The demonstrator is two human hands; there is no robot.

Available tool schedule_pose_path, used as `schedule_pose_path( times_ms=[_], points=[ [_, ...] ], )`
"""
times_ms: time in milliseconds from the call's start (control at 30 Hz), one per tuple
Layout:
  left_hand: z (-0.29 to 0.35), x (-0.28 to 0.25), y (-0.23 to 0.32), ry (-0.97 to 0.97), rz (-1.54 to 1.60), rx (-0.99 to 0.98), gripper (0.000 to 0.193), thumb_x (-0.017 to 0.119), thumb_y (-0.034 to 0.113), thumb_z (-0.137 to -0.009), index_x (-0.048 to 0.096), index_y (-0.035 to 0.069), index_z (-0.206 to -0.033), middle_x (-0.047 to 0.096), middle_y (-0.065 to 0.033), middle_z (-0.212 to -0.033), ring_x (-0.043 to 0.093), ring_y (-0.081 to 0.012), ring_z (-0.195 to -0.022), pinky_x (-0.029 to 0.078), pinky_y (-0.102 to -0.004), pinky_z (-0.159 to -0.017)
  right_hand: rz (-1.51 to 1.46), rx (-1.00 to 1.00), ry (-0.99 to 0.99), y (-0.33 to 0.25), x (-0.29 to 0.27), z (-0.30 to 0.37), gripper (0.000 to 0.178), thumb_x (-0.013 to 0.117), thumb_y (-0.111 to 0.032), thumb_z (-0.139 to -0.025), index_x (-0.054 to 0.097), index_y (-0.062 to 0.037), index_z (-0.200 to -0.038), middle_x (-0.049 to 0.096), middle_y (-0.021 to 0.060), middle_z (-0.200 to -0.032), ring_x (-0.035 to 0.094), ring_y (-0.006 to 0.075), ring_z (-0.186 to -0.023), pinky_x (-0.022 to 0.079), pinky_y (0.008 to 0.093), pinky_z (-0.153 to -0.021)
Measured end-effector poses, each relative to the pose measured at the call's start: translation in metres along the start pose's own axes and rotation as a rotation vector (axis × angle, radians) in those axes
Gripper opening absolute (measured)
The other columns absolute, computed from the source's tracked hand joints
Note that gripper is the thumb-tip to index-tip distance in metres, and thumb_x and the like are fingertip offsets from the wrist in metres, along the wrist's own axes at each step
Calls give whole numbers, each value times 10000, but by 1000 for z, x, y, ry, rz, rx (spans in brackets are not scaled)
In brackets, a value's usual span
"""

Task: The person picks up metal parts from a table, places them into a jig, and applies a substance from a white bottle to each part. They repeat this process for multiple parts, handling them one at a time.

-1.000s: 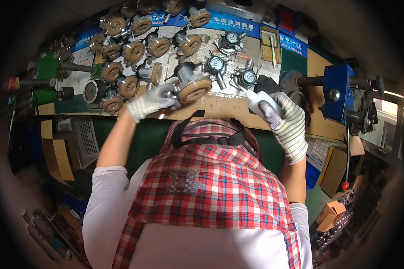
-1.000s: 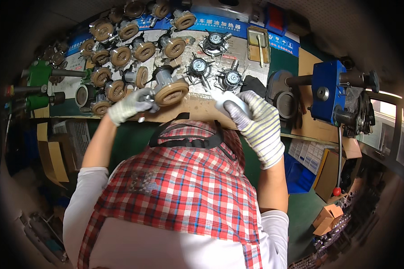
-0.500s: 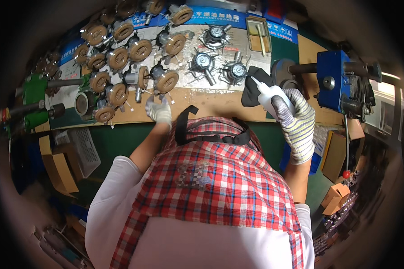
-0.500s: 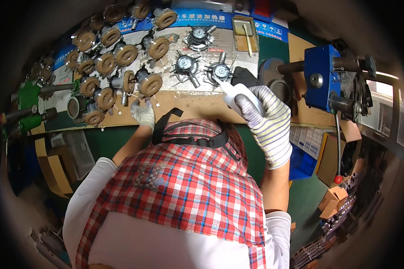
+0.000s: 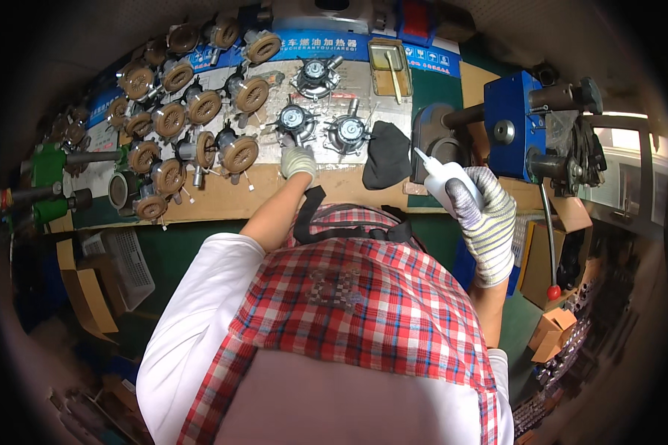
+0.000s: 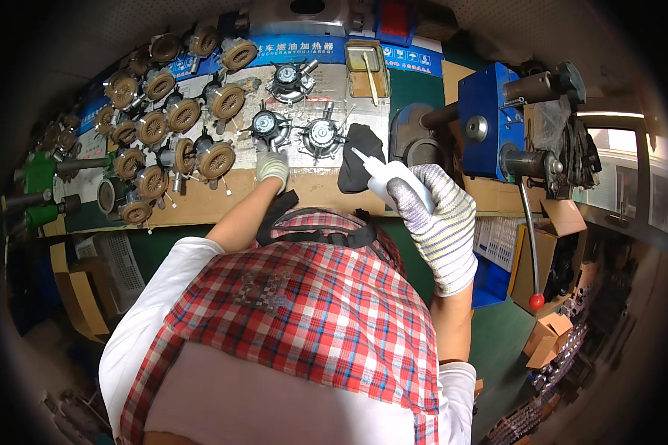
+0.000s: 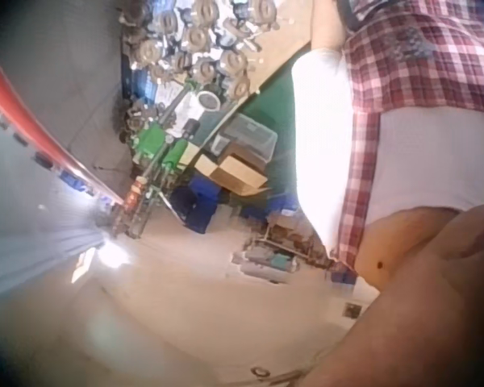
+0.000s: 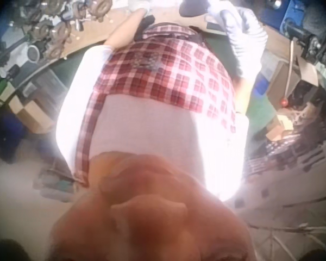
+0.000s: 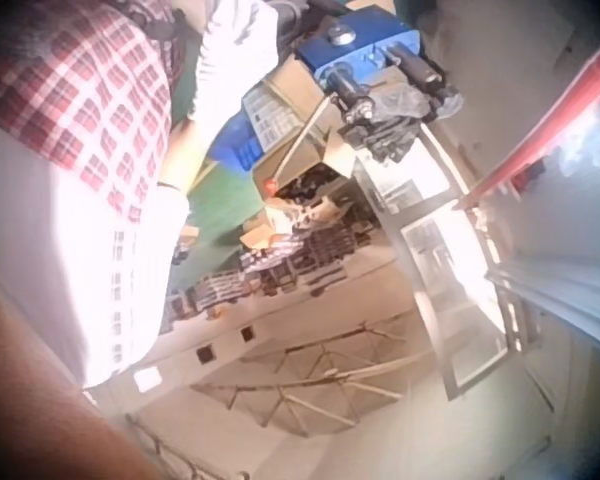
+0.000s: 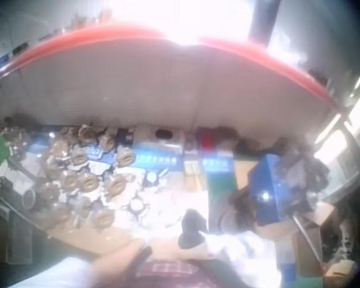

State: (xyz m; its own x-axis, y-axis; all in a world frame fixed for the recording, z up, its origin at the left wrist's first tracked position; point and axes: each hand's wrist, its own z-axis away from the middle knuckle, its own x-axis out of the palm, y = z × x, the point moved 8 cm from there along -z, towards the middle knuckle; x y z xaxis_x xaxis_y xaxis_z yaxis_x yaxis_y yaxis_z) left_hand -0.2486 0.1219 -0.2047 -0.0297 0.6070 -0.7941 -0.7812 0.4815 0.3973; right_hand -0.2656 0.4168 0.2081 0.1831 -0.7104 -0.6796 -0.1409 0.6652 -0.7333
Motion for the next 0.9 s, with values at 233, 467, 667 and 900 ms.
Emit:
schedule_pose_path(
  times_ms=[233,467,667,900],
  points=[
    [7,-90,23,-180,368,235,447,650,290,-918,576,-37,-1213,679,-164,-1036,625,-244,-888,497,-343,-835,-75,-44,-75,9,2,-12,310,748,-289,-846,694,-7,-962,692,142,-802,690,216,-726,526,319,-679],
    [120,-245,65,-518,362,543,485,720,345,-894,596,12,-1223,666,-77,-945,624,-154,-898,516,-311,-749,-125,-312,-176,-32,24,-24,272,753,-250,-845,696,-11,-961,682,130,-848,694,235,-751,528,316,-689],
    [224,-337,129,-496,-268,924,511,761,423,-816,675,11,-1104,687,-176,-833,664,-325,-696,511,-406,-610,-35,-582,-235,-68,43,-17,223,766,-223,-834,722,-83,-1003,693,127,-884,694,248,-776,547,321,-676],
    [270,-336,127,-487,-643,1033,470,703,506,-811,709,119,-1077,664,-155,-710,668,-339,-667,537,-420,-611,17,-589,-375,-76,77,-3,360,732,-370,-846,702,-29,-957,662,146,-789,672,303,-729,533,351,-635]
  ],
)
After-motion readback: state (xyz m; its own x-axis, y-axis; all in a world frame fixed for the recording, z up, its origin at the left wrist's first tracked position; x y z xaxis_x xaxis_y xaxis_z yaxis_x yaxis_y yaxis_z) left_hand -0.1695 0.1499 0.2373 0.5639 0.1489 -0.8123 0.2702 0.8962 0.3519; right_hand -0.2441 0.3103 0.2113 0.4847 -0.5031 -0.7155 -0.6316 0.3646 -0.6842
